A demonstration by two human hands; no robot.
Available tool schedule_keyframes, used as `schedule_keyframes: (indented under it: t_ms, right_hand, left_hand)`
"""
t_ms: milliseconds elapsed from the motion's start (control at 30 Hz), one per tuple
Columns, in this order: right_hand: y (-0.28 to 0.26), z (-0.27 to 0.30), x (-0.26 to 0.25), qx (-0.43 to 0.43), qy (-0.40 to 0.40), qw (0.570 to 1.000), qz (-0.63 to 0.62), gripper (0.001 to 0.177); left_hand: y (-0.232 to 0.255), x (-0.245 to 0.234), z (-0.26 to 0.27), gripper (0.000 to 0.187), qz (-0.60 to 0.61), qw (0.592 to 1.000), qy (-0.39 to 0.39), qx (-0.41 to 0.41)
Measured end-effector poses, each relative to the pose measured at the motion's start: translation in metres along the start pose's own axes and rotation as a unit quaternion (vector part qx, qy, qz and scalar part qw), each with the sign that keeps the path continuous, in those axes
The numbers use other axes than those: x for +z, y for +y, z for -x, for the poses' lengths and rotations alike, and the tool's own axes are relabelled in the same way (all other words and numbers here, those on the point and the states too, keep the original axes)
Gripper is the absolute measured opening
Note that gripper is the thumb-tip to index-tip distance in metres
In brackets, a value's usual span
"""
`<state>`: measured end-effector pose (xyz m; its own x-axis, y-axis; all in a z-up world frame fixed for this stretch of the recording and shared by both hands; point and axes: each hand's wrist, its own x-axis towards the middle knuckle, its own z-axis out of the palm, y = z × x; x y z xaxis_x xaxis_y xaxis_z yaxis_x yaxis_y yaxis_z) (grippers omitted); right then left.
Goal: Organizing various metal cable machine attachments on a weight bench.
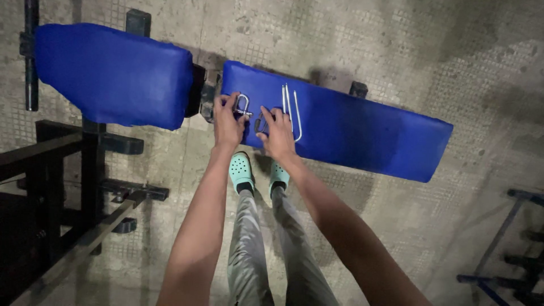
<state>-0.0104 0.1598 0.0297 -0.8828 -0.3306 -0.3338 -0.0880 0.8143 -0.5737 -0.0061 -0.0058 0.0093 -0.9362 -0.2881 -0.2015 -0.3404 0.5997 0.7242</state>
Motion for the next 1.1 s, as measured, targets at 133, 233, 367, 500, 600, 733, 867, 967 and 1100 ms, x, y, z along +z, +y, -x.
schedule_keyframes:
  t_ms: [133, 233, 367, 500, 600, 733, 867, 967, 1100]
  right_hand:
    - [0.011, -0.004, 0.014, -0.003, 0.001, 1.000, 0.009, 0.084]
    - [0.009, -0.008, 0.013, -0.010, 0.007, 1.000, 0.018, 0.085]
    - [0.007, -0.005, 0.006, -0.020, -0.006, 1.000, 0.019, 0.084]
    - [0.009, -0.007, 0.000, -0.056, -0.011, 0.998, 0.023, 0.084]
    - [0.008, -0.008, 0.005, -0.063, -0.013, 0.998, 0.021, 0.084]
    - [0.007, -0.009, 0.010, -0.058, -0.003, 0.998, 0.012, 0.084]
    - [0.007, -0.009, 0.011, -0.048, -0.005, 0.999, 0.019, 0.084]
    - [0.009, -0.008, 0.010, -0.056, -0.003, 0.998, 0.015, 0.085]
    - [0.000, 0.001, -0.019, -0.062, 0.027, 0.998, -0.010, 0.095]
  left_hand:
    - [-0.005, 0.001, 0.004, 0.073, 0.009, 0.999, -0.030, -0.020]
    - [-0.013, 0.012, 0.007, 0.074, 0.007, 0.999, -0.029, -0.040]
    - [-0.016, 0.023, 0.013, 0.075, 0.058, 0.996, -0.003, -0.063]
    - [-0.024, 0.029, 0.014, 0.076, 0.108, 0.991, 0.015, -0.074]
    - [-0.024, 0.030, 0.014, 0.078, 0.083, 0.995, 0.026, -0.041]
    - [-0.013, 0.019, 0.011, 0.078, 0.107, 0.992, -0.008, -0.069]
    - [-0.015, 0.016, 0.011, 0.075, 0.132, 0.987, -0.051, -0.076]
    - [-0.019, 0.016, 0.013, 0.074, 0.127, 0.989, -0.052, -0.048]
    - [-0.012, 0.012, 0.019, 0.077, 0.118, 0.993, -0.016, -0.008]
